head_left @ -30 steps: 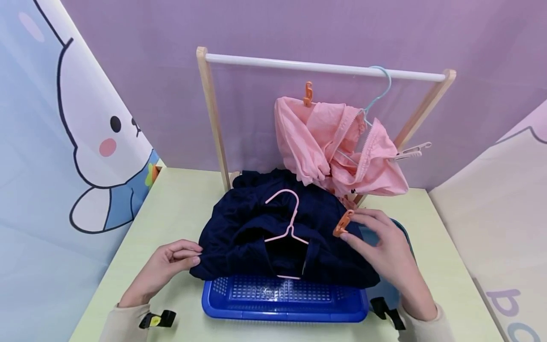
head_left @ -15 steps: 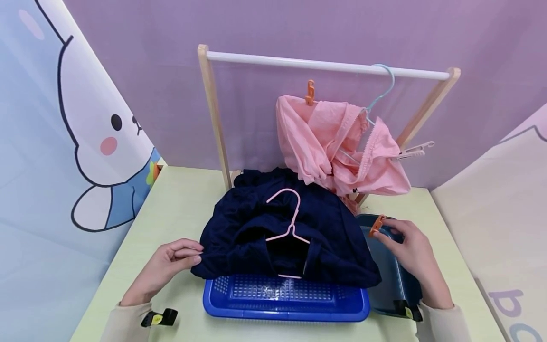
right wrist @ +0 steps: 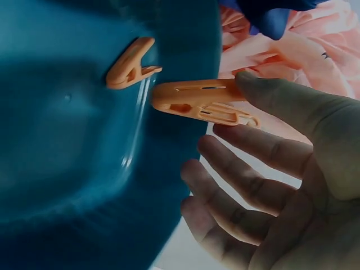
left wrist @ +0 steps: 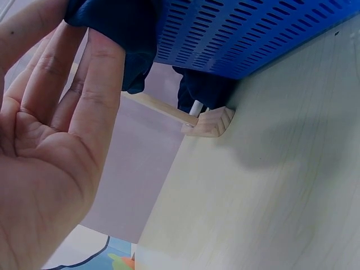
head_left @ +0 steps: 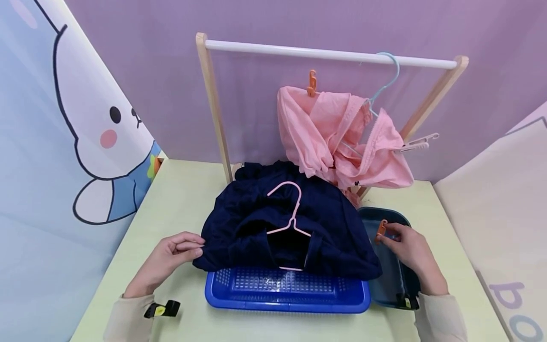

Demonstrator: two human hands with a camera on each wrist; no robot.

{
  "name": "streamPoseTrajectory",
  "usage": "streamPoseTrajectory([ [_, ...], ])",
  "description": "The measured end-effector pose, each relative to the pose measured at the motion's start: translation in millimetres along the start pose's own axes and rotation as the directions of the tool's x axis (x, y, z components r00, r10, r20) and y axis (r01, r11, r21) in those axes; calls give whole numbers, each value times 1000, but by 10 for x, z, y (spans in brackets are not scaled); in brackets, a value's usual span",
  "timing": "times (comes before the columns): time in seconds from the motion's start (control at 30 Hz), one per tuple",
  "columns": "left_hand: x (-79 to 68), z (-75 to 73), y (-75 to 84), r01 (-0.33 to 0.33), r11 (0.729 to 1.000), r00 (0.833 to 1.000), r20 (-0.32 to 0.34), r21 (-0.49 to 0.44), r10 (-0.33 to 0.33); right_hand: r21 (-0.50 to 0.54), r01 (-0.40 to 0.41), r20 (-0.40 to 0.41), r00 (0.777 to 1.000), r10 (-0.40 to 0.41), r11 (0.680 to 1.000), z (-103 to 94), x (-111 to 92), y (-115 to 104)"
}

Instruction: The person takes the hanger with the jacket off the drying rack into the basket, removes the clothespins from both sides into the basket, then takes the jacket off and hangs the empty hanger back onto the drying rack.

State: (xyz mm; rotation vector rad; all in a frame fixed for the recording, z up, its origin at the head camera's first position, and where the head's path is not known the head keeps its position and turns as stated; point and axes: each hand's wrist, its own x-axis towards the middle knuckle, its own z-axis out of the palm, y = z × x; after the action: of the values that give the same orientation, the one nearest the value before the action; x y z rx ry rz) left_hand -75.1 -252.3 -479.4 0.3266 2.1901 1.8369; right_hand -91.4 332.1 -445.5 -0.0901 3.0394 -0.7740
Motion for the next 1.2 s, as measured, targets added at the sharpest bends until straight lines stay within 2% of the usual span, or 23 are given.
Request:
streamPoseTrajectory([
  [0.23,43,-8,2,-25,1000,1000,-18,-1,25,-30,-32,22,999,32,999,-11,61,30],
  [0.57,50,7,18,-15,1000,1000,-19,-14,15,-71,-54,62,996,59,996,-19,47,29],
  [0.73,39,13,17,-16,1000,1000,-20,-14,16,-73,-53,43,998,56,996,-43,-1,-38],
  [0.87,28,14,10,-10,1000,1000,-17,-16,10,-65,5,-6,1000,-5,998,-86,-59,-186],
  [0.97,19,14,3,-4,1000,1000,-15,-15,4,-63,81,-74,994,-86,995,-119,-133,-361],
  [1.03,14,16,-1,1,1000,1000,-17,-11,-1,-64,153,-133,978,-161,986,-127,-190,-493],
  [1.1,8,17,-6,6,1000,1000,-18,-7,-6,-62,235,-188,952,-243,970,-119,-245,-620],
  [1.2,-1,19,-14,10,1000,1000,-23,-1,-10,-45,339,-223,913,-341,940,-94,-317,-787],
])
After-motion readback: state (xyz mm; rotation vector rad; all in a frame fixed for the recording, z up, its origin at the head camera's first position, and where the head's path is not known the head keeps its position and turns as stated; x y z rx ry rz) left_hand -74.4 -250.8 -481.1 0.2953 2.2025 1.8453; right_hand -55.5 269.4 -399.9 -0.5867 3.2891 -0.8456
